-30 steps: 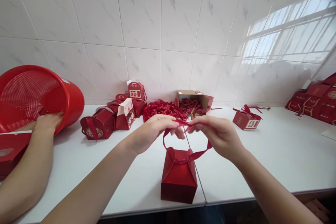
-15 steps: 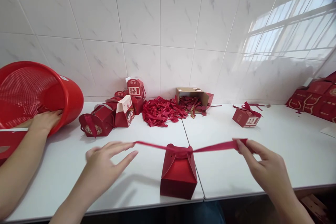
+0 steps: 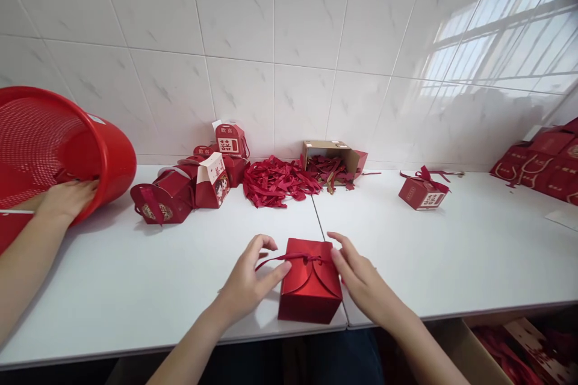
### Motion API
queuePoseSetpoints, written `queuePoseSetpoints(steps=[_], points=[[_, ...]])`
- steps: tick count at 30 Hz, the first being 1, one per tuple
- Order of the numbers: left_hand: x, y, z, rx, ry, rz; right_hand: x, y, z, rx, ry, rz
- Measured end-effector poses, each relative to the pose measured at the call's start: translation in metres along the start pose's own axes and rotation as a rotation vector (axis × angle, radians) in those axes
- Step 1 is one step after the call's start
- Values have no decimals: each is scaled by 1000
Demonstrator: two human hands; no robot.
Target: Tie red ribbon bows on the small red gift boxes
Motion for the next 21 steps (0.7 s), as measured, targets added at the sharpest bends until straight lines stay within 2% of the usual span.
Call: queuePoseSetpoints(steps=[2,4,7,9,10,12,13,15,17,18,19,21], points=[[3,10,2,-70,-34,52,3,10,2,35,25,-3],[5,13,5,-72,-60,71,5,10,0,35,18,-71],[9,2,9,-20,-80,-18,8,1,-5,73,0,-130],[12,-10,11,-6,-105,-77,8,-9,-5,98,-25,-127],[14,-15,11,-1,-128,-69,7,-15,-4,87,-56,-105],[19,-24,9,42,-196,55,4,-25,3,-5,-162,-16],[22,-27,7,79,-238,179,2,-29,6,-74,-218,42],[23,-28,1,145,-309,512,-1,-34,11,-230,-298,123],[20,-26,-10,131,-315,820,-2,-36,14,-370,-336,80],[19,-25,-17,86,-298,908,-2,-35,15,-426,-354,18],[17,-23,-24,23,-276,935,-1,-33,16,-462,-381,-57],[13,-16,-37,-87,-227,837,1,-27,20,-460,-459,-216]])
Point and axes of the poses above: each hand's wrist, its own x-axis towards the middle knuckle, its own y-axis out of the palm, z = x × y, the point moved 3 cm from there along x, towards the middle knuckle, and after that the axes turned 12 degrees about -y, right-handed, at the moved point
